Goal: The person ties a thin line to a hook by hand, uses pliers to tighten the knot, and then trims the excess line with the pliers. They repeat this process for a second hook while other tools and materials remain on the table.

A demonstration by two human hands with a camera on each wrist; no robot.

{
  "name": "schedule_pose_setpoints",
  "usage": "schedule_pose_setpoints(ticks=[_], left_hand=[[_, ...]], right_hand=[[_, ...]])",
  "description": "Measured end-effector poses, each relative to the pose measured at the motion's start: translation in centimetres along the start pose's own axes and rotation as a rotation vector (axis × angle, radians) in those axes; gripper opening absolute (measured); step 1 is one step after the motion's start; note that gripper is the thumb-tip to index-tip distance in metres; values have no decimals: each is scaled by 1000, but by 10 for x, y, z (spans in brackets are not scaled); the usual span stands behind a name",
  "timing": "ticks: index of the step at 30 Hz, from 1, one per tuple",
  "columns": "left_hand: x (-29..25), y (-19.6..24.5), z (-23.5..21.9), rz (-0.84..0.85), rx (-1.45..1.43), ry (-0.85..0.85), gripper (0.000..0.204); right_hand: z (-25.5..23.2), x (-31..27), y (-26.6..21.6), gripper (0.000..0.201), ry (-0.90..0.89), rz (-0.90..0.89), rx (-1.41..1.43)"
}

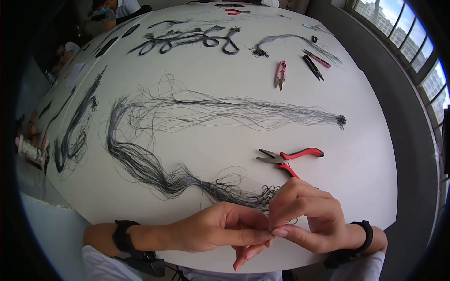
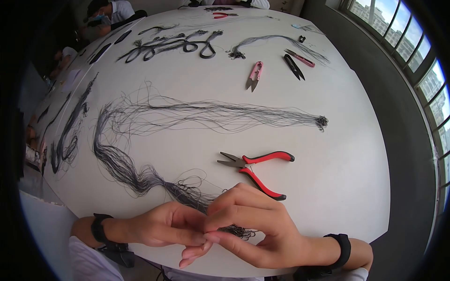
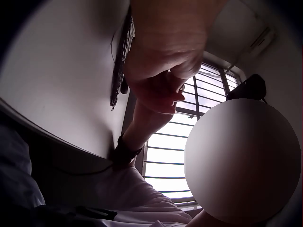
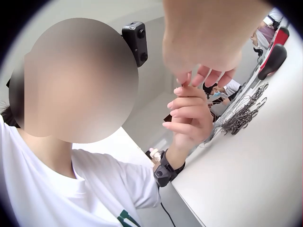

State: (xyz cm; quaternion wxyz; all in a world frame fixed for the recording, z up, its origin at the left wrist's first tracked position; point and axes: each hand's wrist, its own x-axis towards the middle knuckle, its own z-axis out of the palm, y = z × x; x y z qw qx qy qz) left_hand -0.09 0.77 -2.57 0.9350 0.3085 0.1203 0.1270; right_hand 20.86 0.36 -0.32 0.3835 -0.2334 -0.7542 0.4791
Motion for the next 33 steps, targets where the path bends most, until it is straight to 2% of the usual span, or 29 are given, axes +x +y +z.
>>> schedule_pose_setpoints(ticks=[6, 9, 11, 12, 14, 15, 17, 21, 23, 26, 33], left_hand=[[2, 1, 4, 45, 57, 79, 20], [1, 4, 9, 10, 133, 143, 19], [0, 7, 18, 133, 387, 338, 19], [-1, 9, 21, 133, 387, 336, 19], [-3, 11, 23, 238, 574, 415, 17], [-4, 10, 22, 238, 574, 415, 17], [-4, 6, 18, 358, 774, 387, 12], [-3, 1, 14, 435, 785, 426, 11], [-3, 0, 14, 506, 793, 459, 10], [-5, -1, 14, 514, 808, 483, 10], [-5, 0, 16, 586, 897, 474, 12]], right_hand=[[2, 2, -4, 12, 26, 36, -141], [-1, 2, -5, 14, 20, -24, -206], [-1, 2, -6, 11, 42, -3, -160], [-2, 1, -9, 11, 42, -2, -162], [-5, -2, -13, 8, -71, 237, -33], [-4, -2, -13, 8, -71, 237, -33], [-1, -4, -11, 9, -104, 371, 153], [-3, -5, -8, 12, -90, 484, 370], [-3, -4, -7, 16, -59, 600, 586], [-2, -1, -7, 16, -62, 688, 698], [2, -8, -2, 11, -96, 561, 596]])
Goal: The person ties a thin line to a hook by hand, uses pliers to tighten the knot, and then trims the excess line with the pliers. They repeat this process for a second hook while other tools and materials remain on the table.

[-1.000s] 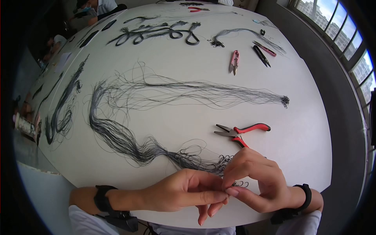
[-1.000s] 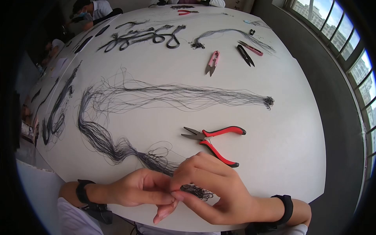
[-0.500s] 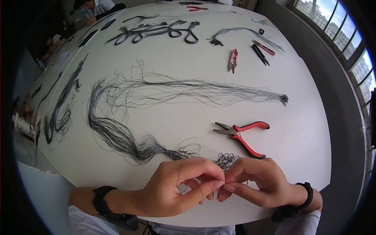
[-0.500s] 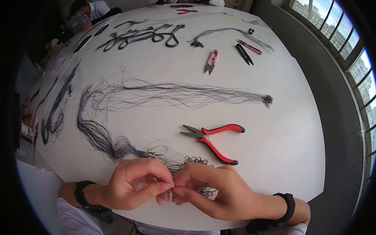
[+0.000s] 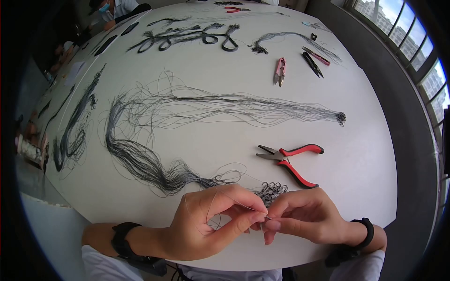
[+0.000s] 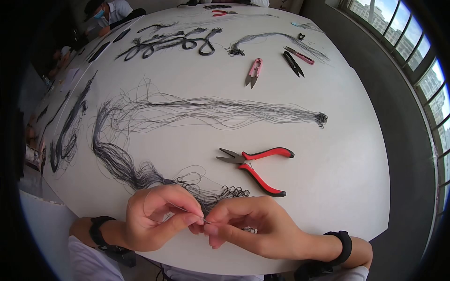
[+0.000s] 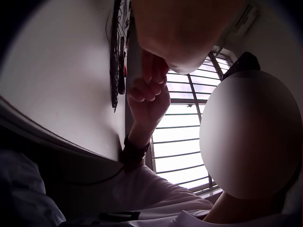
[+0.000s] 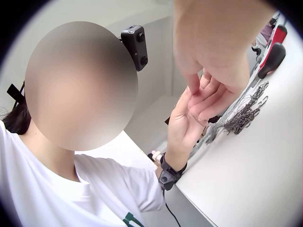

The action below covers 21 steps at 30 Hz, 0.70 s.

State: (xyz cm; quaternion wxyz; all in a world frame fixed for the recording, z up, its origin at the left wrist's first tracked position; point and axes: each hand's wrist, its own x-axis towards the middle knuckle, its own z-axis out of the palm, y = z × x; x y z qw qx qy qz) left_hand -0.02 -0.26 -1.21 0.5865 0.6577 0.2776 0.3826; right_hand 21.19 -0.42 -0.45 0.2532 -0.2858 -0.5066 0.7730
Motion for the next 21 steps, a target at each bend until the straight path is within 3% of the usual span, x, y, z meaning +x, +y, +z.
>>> schedule_pose_setpoints(ticks=[3, 5, 8, 14, 18, 21], left_hand=[[0, -2, -1, -2, -5, 9, 14], [-1, -4, -5, 119, 100, -42, 15], [-2, -5, -5, 104, 71, -32, 15], [0, -6, -5, 180, 59, -2, 14], [3, -2, -1, 118, -3, 25, 16], [4, 0, -2, 150, 162, -5, 17]], right_hand=[[1, -2, -5, 10, 34, -68, -159], [0, -3, -6, 9, 35, -118, -264], [0, -2, -8, 6, 83, -159, -399], [-2, -4, -5, 8, 55, -57, -198], [0, -2, -6, 7, 63, -181, -367], [-1, -2, -5, 6, 57, -200, -392]])
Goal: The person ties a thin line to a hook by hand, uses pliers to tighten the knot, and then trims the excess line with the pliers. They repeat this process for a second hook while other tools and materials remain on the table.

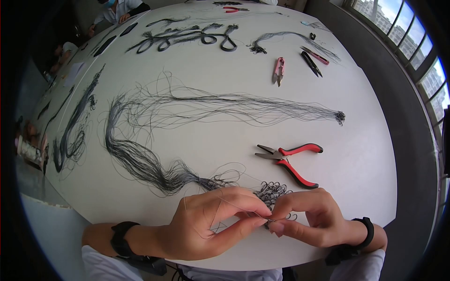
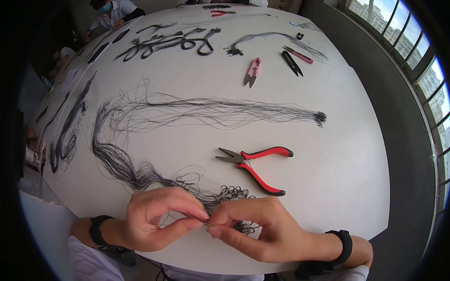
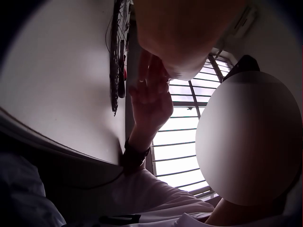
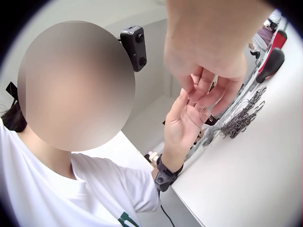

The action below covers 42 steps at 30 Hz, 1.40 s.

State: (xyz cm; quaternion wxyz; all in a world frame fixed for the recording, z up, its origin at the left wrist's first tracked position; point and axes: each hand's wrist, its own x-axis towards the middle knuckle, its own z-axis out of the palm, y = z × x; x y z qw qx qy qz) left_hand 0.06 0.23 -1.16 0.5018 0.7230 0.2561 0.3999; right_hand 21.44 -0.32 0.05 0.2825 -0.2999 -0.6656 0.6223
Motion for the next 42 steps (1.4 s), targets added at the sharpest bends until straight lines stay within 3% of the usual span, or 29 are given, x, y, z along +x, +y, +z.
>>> schedule_pose_setpoints(ticks=[2, 6, 11, 15, 17, 27, 30, 33, 36, 38, 42], left_hand=[[-1, -2, -3, 89, 190, -23, 16], [-1, -1, 0, 70, 196, 16, 15], [-2, -1, 1, 45, 159, 19, 15], [-2, 0, 2, 57, 157, 18, 15], [-2, 1, 2, 31, 134, 5, 14], [-6, -3, 1, -66, -6, -13, 12], [-6, -3, 2, -74, -24, 7, 12], [-4, -1, 3, -99, -36, 25, 13], [-2, 1, 0, -65, -18, -31, 13], [-3, -6, -2, 84, 79, -45, 15], [-5, -9, -4, -10, -136, 19, 13]], right_hand=[[0, 0, 0, 6, 13, 5, -7], [0, -1, 1, 7, -2, 10, -21], [0, -1, 1, 12, -59, 234, 354], [-3, 1, 8, 14, -144, 305, 505], [-1, 2, 15, 16, -193, 324, 803], [0, 3, 18, 17, -239, 353, 974], [1, 4, 8, 20, -115, 390, 777], [1, 0, 7, 12, -113, 274, 547], [6, -1, 4, 8, -3, 193, 333], [6, 0, 4, 5, 80, 10, -4], [3, 1, 1, 3, 147, -53, -179]])
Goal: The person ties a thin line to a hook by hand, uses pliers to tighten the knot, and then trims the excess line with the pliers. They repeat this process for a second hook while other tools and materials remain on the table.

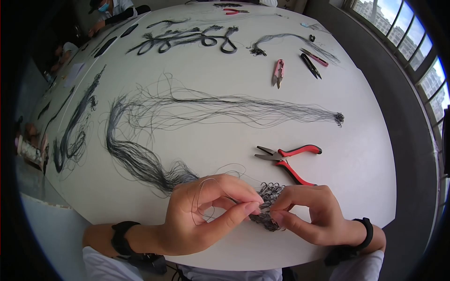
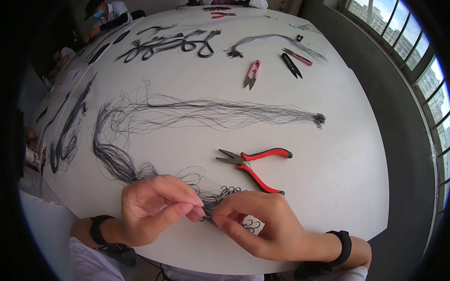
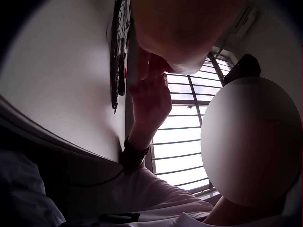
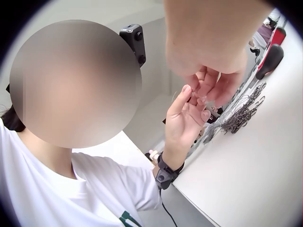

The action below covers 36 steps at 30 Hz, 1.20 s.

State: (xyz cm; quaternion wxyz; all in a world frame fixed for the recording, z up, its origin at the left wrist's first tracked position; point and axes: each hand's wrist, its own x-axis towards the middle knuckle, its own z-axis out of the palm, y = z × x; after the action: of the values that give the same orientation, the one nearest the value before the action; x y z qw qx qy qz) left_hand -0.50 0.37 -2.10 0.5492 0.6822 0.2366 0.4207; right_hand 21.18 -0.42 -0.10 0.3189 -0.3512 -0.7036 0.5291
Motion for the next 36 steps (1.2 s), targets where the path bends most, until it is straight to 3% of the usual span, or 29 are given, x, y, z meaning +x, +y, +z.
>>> schedule_pose_setpoints(ticks=[2, 5, 8, 12, 14, 16, 18, 20, 26, 30, 32, 36], left_hand=[[10, 7, -6, -132, -212, 241, 11], [25, 7, -26, -207, -302, 508, 16], [36, 6, -48, -194, -193, 757, 16], [33, -14, -106, -229, -256, 799, 16], [29, -26, -130, -284, -393, 664, 17], [34, -19, -123, -290, -353, 769, 21], [39, -12, -122, -115, -487, 841, 24], [43, -3, -127, -66, -507, 879, 27], [37, 9, -145, 245, -767, 958, 51], [37, 15, -135, 153, -737, 1013, 61], [34, 13, -127, 45, -719, 863, 62], [36, 14, -104, -60, -595, 776, 53]], right_hand=[[-10, 5, -4, 3, 21, 29, -192], [-35, 13, 2, 9, 157, 148, -220], [-66, 24, 9, 12, 303, 208, -93], [-115, 26, 30, 12, 372, 255, -283], [-126, 27, 40, 13, 418, 246, -352], [-134, 27, 48, 15, 453, 238, -393], [-143, 26, 58, 16, 489, 229, -432], [-153, 23, 66, 18, 509, 234, -615], [-160, 19, 65, 20, 529, 312, -702], [-164, 17, 68, 21, 541, 321, -736], [-166, 16, 68, 21, 564, 347, -732], [-168, 16, 66, 22, 585, 450, -780]])
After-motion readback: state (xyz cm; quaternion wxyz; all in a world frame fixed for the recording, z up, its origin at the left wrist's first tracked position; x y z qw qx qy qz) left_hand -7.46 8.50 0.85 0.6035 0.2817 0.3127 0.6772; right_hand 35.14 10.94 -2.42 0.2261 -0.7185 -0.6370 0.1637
